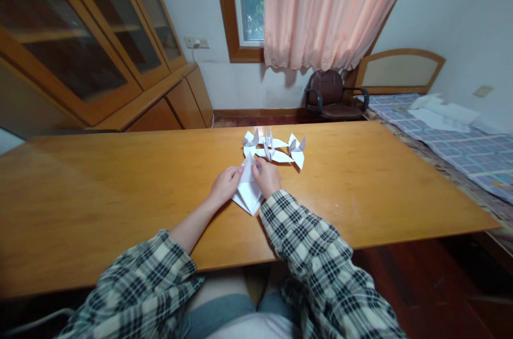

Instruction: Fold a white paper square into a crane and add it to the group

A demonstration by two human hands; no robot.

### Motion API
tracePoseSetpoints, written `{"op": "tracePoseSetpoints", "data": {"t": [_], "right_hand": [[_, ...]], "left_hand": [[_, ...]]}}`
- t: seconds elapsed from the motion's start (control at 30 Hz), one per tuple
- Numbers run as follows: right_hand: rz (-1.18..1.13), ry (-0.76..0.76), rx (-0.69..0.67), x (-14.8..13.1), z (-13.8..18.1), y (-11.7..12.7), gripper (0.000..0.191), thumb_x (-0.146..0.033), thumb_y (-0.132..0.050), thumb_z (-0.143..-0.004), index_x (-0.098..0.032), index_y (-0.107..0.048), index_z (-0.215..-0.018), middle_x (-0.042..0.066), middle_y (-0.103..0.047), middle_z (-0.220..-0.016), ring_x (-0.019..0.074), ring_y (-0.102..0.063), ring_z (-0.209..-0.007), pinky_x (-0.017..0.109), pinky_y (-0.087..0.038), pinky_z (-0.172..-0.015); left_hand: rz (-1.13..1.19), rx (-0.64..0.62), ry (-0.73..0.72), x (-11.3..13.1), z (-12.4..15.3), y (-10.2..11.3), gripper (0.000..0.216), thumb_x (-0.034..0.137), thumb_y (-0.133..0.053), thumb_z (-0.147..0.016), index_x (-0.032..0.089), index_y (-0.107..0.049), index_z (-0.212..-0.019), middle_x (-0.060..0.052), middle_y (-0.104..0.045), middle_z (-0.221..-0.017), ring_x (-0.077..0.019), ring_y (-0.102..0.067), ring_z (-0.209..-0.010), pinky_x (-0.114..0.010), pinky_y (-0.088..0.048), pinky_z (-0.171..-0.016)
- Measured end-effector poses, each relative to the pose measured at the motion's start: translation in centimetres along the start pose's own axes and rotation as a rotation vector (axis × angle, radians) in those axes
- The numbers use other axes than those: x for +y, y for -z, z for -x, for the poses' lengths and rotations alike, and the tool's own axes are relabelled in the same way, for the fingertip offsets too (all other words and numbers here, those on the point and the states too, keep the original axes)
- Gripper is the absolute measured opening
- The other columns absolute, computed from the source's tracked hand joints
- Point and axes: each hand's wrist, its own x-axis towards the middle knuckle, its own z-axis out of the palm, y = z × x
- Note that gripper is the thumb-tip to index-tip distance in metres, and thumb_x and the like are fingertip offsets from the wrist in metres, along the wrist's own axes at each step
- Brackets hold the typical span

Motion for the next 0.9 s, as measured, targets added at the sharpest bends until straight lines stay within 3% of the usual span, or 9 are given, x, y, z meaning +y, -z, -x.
{"op": "tracePoseSetpoints", "data": {"t": [0.1,0.4,0.53,0.73,0.9], "right_hand": [[-0.065,0.018,0.005,0.6,-0.2,-0.2,0.025,-0.028,-0.047,-0.087,-0.019,-0.065,-0.100,0.006,-0.070,-0.091,0.0193,-0.063,-0.086,0.027,-0.044,-0.077],[-0.289,-0.041,-0.055,1.3,-0.9,0.4,0.024,-0.034,-0.052,-0.075,-0.016,-0.065,-0.083,0.003,-0.067,-0.081,0.0175,-0.058,-0.074,0.027,-0.043,-0.071],[-0.307,-0.034,-0.050,1.3,-0.9,0.6,0.023,-0.035,-0.051,-0.072,-0.016,-0.062,-0.079,0.002,-0.063,-0.076,0.0168,-0.055,-0.071,0.027,-0.041,-0.069],[-0.251,-0.036,0.002,1.6,-0.8,0.4,0.020,-0.037,-0.050,-0.072,-0.018,-0.056,-0.073,0.000,-0.056,-0.068,0.0160,-0.050,-0.066,0.026,-0.038,-0.063],[-0.247,-0.031,0.015,1.8,-0.7,0.0,0.020,-0.037,-0.048,-0.074,-0.018,-0.055,-0.076,0.000,-0.056,-0.070,0.0162,-0.050,-0.068,0.026,-0.038,-0.063]], "left_hand": [[0.160,-0.041,0.045,-0.7,-0.4,0.2,0.060,0.053,-0.020,-0.094,0.015,-0.065,-0.080,-0.007,-0.068,-0.080,-0.0199,-0.061,-0.079,-0.027,-0.043,-0.068],[0.566,-0.226,0.150,-1.8,-0.6,0.8,0.054,0.064,-0.039,-0.084,0.015,-0.056,-0.072,0.002,-0.049,-0.055,-0.0101,-0.042,-0.049,-0.022,-0.033,-0.047],[0.585,-0.281,0.180,-2.2,-0.7,1.4,0.051,0.060,-0.042,-0.085,0.013,-0.059,-0.077,0.000,-0.053,-0.062,-0.0087,-0.044,-0.050,-0.021,-0.036,-0.048],[0.609,-0.471,0.055,-3.3,-0.9,2.3,0.043,0.053,-0.052,-0.082,0.012,-0.064,-0.089,-0.004,-0.062,-0.077,-0.0122,-0.054,-0.067,-0.024,-0.045,-0.064],[0.467,-0.433,0.000,-3.3,-0.6,1.9,0.045,0.047,-0.048,-0.086,0.014,-0.062,-0.113,-0.004,-0.065,-0.081,-0.0135,-0.054,-0.065,-0.025,-0.045,-0.061]]}}
